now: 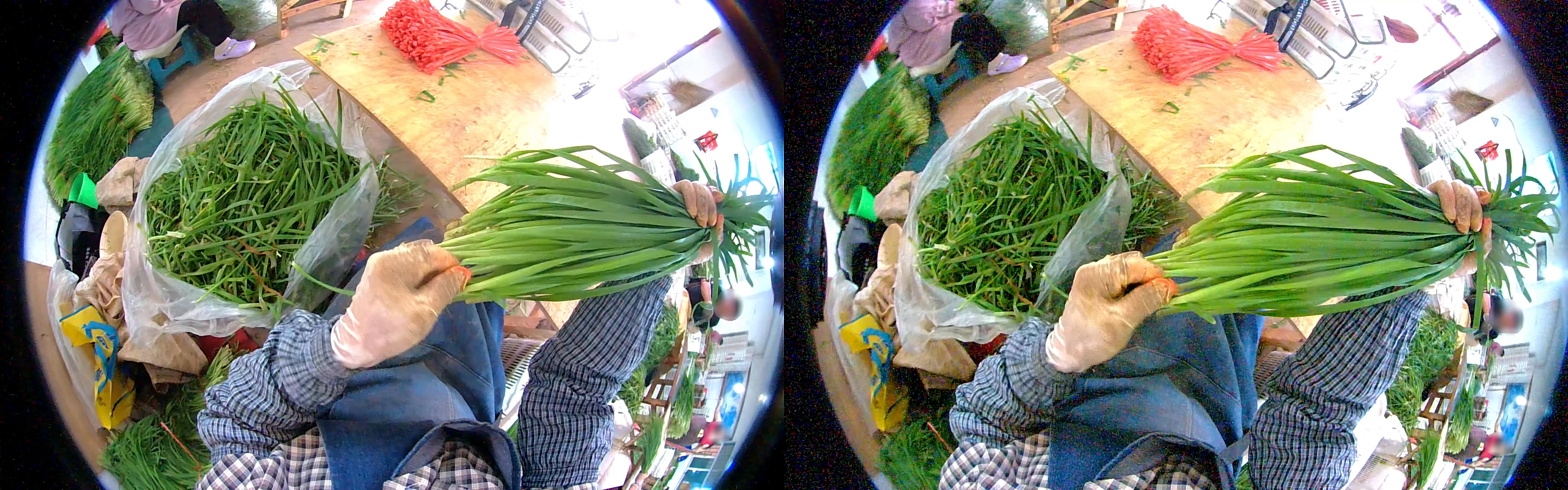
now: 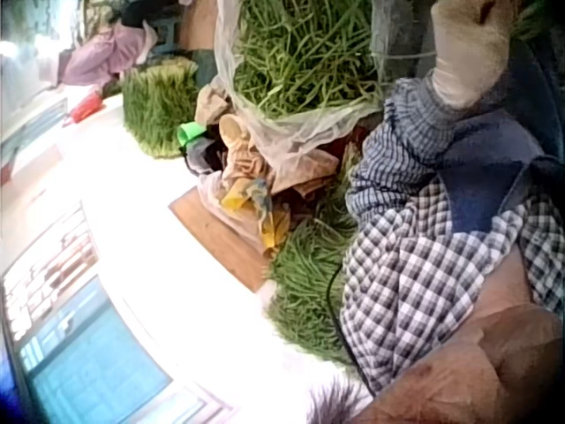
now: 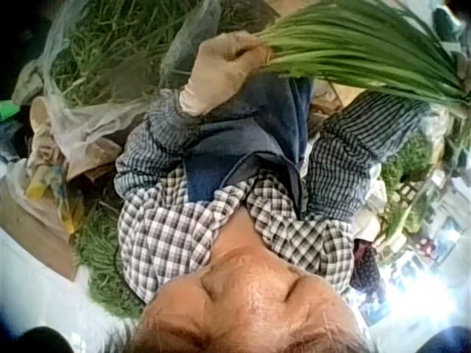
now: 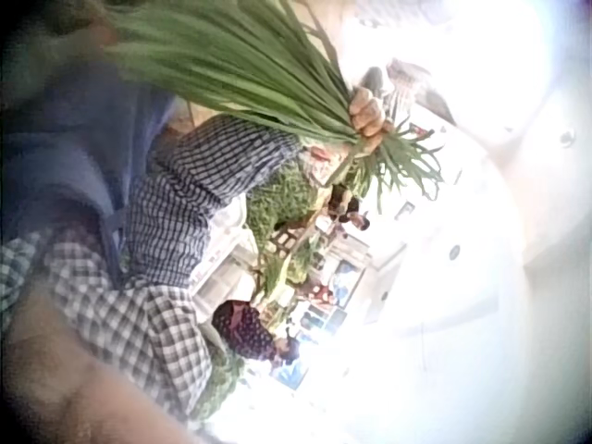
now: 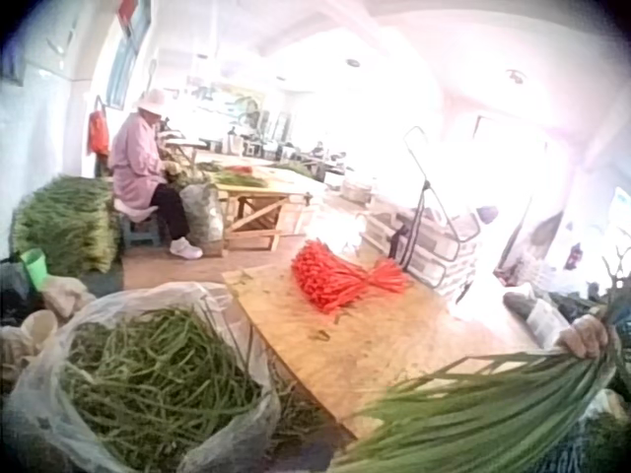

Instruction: The person picks up a bunch of green vegetables from a basket, arranges them on a wooden board, and ties them together using a red plastic string.

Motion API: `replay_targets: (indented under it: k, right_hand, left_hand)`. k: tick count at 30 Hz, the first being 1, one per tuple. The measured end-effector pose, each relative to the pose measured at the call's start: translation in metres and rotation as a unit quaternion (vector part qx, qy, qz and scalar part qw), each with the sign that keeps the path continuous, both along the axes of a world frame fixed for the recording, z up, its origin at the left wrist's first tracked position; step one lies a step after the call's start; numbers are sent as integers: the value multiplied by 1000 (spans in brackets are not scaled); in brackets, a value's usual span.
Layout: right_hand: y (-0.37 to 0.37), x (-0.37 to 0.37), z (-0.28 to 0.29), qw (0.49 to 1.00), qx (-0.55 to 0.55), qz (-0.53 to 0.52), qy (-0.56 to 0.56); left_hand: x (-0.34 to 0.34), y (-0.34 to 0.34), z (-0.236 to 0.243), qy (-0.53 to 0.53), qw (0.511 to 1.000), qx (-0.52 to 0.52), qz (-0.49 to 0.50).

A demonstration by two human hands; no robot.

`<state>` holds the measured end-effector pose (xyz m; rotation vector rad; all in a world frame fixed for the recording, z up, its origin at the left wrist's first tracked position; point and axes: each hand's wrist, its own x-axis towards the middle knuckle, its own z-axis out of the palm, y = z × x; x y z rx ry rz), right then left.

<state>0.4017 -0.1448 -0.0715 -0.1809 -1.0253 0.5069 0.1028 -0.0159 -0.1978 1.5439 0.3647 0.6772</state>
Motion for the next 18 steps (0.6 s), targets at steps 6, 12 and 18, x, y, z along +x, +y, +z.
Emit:
replay_targets:
  k: [6,12,18]
  right_hand:
    - [-10,9,-4,997,58,36,25]
    - [-31,48,1,988,82,123,-33]
    - [-27,57,-1,968,108,197,-112]
  left_hand:
    - [-61,37,-11,88,917,371,118]
    - [-129,88,-24,303,701,590,265]
    - [-50,36,-5,-7,939,334,83]
